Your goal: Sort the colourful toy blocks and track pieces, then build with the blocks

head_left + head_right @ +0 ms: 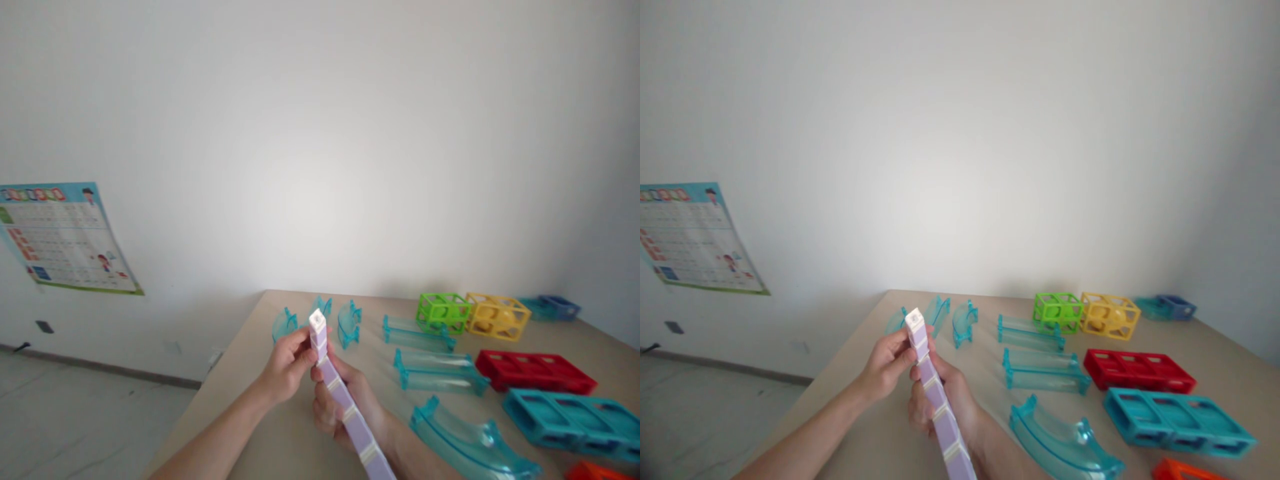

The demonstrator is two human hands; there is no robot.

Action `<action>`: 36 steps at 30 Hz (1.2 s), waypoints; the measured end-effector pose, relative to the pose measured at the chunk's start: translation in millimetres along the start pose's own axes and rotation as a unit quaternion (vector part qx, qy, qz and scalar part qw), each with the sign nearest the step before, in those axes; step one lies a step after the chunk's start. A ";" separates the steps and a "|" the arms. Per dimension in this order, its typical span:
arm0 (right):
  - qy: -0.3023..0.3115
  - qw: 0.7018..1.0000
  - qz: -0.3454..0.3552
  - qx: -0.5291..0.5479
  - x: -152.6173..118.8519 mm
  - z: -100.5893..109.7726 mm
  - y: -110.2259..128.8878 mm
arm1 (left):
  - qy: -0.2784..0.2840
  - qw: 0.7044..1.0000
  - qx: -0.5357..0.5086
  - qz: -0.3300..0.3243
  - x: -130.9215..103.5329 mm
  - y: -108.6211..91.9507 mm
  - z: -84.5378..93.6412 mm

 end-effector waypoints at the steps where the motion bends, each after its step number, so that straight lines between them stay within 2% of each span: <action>1: -0.002 1.000 -0.007 0.005 -0.3 -0.7 -0.9 | 0.005 1.000 -0.012 0.002 0.1 1.1 0.6; 7: -0.010 1.000 -0.016 -0.008 1.9 0.0 -5.4 | 0.015 0.997 -0.071 0.009 0.2 9.4 5.5; 12: -0.014 0.999 -0.034 -0.021 1.9 3.1 -6.2 | 0.033 0.994 -0.104 0.023 -0.4 9.6 2.8; 15: -0.043 0.997 -0.016 -0.065 2.3 5.0 -6.8 | -0.002 0.992 -0.114 0.053 1.0 10.8 4.1; 17: -0.059 0.993 0.025 -0.098 1.5 3.1 -6.7 | -0.052 0.994 -0.070 0.072 2.8 11.9 9.3; 19: -0.065 0.988 0.071 -0.124 -1.0 -1.2 -6.2 | -0.090 0.994 -0.003 0.059 5.1 9.6 15.3; 20: -0.059 0.986 0.081 -0.131 -2.5 -3.9 -6.4 | -0.095 0.995 0.020 0.036 6.6 6.7 17.2; 22: -0.016 0.992 0.051 -0.118 -5.4 -9.7 -8.1 | -0.082 0.996 0.028 -0.025 8.9 -1.6 18.1; 25: 0.096 0.994 -0.011 -0.057 -11.3 -17.5 -6.7 | -0.032 0.996 0.000 -0.082 9.6 -14.2 14.5; 27: 0.153 0.987 -0.021 -0.036 -15.1 -19.5 -2.3 | 0.009 0.997 0.000 -0.077 9.1 -18.9 10.2; 29: 0.180 0.983 -0.018 -0.032 -16.9 -18.6 1.0 | 0.037 0.998 0.010 -0.057 8.5 -20.0 6.7; 36: 0.206 0.977 -0.037 -0.027 -14.6 -16.9 -0.4 | 0.024 0.998 0.051 -0.020 7.8 -9.5 8.4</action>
Point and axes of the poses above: each hand's wrist, its own x-axis towards the middle knuckle, its own z-axis out of the back of the hand, y = z × x, the point moved 4 cm from there along x, towards the middle knuckle, and after that the axes turned 10 degrees about -z, right-handed, at the moved point
